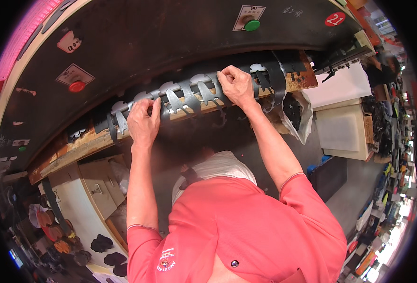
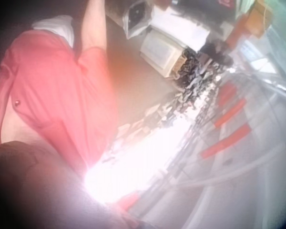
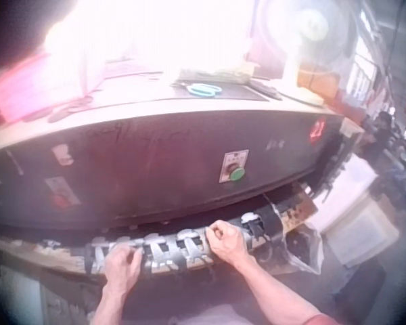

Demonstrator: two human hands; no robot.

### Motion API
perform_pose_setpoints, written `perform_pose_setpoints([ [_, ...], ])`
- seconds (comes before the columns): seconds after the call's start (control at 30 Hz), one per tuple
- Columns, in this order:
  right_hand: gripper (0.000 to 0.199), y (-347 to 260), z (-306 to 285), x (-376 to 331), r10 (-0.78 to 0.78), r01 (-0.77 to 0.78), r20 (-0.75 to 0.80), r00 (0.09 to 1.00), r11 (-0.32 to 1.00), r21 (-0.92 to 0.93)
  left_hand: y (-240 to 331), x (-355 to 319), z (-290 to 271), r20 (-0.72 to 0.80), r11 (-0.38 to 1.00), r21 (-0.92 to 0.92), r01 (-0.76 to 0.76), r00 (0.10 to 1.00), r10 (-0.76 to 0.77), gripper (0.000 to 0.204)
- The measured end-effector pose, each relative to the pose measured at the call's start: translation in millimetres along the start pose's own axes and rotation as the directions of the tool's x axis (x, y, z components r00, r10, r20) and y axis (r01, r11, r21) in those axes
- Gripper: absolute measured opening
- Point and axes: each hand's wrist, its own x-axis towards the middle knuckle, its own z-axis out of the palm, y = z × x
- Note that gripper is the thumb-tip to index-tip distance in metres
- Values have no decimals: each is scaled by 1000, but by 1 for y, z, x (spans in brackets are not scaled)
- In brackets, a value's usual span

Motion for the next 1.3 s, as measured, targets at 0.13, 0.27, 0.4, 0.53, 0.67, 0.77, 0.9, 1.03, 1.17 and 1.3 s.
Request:
perform_pose_setpoints([
  [0.13,19,-4,-4,0,8,-3,68,998,997,-73,1,-2,-2,43,1000,-7,21,999,-21,23],
  [0.27,18,-3,-4,-3,-8,10,34,999,999,-44,4,-2,-4,74,998,-19,58,996,-57,22],
  [0.4,17,5,-5,-5,-1,1,6,1000,997,77,5,-3,-4,97,996,-24,87,992,-84,21],
  [0.53,16,9,-14,-2,223,-223,41,974,912,344,7,0,-6,135,996,-27,88,987,-84,20],
  [0.67,13,-5,-22,13,464,-421,-3,886,808,412,16,12,-19,280,988,-19,152,950,-141,19],
  [0.77,16,-29,3,30,276,-242,-23,961,876,417,19,33,-25,324,989,-17,148,936,-134,14],
  [0.9,70,-56,49,81,-125,114,205,971,991,67,4,73,-7,163,996,-93,4,987,12,27],
  [1.03,83,-75,103,98,-202,259,314,928,954,-151,-15,93,24,251,998,33,-62,967,52,43],
  [1.17,74,-73,107,98,-178,210,258,950,972,-102,-24,84,32,221,997,5,-81,972,78,45],
  [1.3,69,-60,81,114,-10,-63,326,945,975,212,-24,85,30,250,999,-13,-43,967,45,45],
])
